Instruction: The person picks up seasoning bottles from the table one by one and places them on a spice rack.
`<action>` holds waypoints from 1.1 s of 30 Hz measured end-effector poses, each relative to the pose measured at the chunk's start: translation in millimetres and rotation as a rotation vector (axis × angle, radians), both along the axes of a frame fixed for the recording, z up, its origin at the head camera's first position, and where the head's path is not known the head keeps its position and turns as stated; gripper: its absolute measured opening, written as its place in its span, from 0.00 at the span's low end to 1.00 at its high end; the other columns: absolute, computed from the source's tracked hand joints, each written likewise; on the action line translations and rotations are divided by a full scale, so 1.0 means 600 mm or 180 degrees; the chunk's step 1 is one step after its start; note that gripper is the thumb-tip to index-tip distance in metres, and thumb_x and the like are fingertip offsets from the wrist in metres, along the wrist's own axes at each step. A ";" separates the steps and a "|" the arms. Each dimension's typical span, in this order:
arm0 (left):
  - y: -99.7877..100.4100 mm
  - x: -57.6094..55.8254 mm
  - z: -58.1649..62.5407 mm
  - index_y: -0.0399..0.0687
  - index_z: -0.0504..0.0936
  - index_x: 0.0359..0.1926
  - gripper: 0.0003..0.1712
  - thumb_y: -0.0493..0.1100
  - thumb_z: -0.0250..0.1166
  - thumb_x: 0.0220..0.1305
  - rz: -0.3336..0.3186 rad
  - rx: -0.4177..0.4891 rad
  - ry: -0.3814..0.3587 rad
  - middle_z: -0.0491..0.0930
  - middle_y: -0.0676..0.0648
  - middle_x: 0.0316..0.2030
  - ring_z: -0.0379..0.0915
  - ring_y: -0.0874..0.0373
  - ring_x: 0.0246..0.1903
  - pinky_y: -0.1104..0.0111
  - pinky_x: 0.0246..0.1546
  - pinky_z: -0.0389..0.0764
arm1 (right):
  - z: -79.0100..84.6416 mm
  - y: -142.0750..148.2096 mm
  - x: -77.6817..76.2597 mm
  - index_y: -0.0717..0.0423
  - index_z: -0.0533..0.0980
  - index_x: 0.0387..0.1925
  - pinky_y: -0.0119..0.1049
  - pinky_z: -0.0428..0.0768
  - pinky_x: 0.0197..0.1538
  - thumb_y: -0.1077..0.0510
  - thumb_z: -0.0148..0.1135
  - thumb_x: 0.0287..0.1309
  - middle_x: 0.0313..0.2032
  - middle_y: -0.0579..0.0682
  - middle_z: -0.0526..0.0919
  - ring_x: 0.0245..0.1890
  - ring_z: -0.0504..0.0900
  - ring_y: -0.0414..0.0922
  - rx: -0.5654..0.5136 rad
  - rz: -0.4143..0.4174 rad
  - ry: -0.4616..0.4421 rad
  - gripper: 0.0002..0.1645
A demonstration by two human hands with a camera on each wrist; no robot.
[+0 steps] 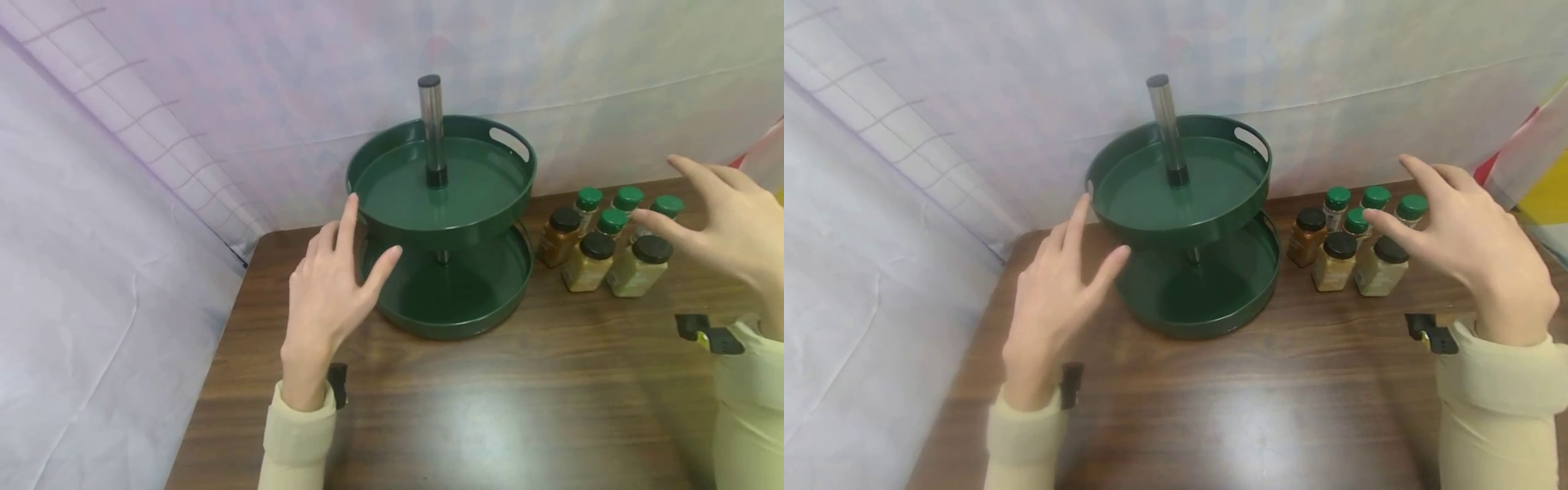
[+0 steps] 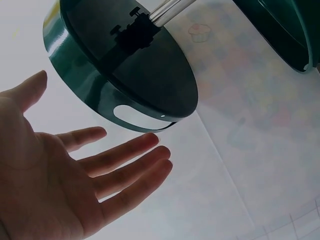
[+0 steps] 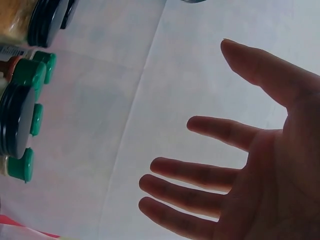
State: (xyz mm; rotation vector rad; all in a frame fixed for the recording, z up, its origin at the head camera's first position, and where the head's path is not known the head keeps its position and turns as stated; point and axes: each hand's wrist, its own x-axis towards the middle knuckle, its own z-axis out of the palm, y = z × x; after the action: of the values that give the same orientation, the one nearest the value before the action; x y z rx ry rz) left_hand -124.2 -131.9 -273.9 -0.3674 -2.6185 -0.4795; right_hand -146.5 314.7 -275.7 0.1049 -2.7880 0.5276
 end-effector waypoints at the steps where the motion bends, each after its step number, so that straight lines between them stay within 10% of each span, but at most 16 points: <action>1: 0.001 -0.001 0.000 0.59 0.48 0.81 0.49 0.75 0.48 0.69 0.0000 0.0011 0.0001 0.72 0.37 0.63 0.73 0.40 0.57 0.46 0.39 0.82 | -0.002 0.004 -0.003 0.59 0.49 0.79 0.76 0.55 0.61 0.33 0.54 0.69 0.70 0.77 0.56 0.69 0.54 0.76 0.0018 -0.0016 -0.0011 0.53; 33: 0.008 -0.032 0.002 0.60 0.47 0.81 0.48 0.75 0.47 0.70 -0.0034 0.0180 -0.0032 0.72 0.37 0.63 0.75 0.41 0.54 0.45 0.40 0.81 | -0.063 0.108 -0.094 0.65 0.42 0.78 0.79 0.57 0.56 0.36 0.48 0.73 0.61 0.85 0.60 0.55 0.61 0.82 -0.0036 -0.0208 -0.0624 0.51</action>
State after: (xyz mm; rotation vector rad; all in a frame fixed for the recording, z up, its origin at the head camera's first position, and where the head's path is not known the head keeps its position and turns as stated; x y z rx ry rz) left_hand -143.4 -127.1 -272.9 -0.3615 -2.6078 -0.5591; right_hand -202.9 379.2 -313.7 -0.0429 -2.9658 0.5654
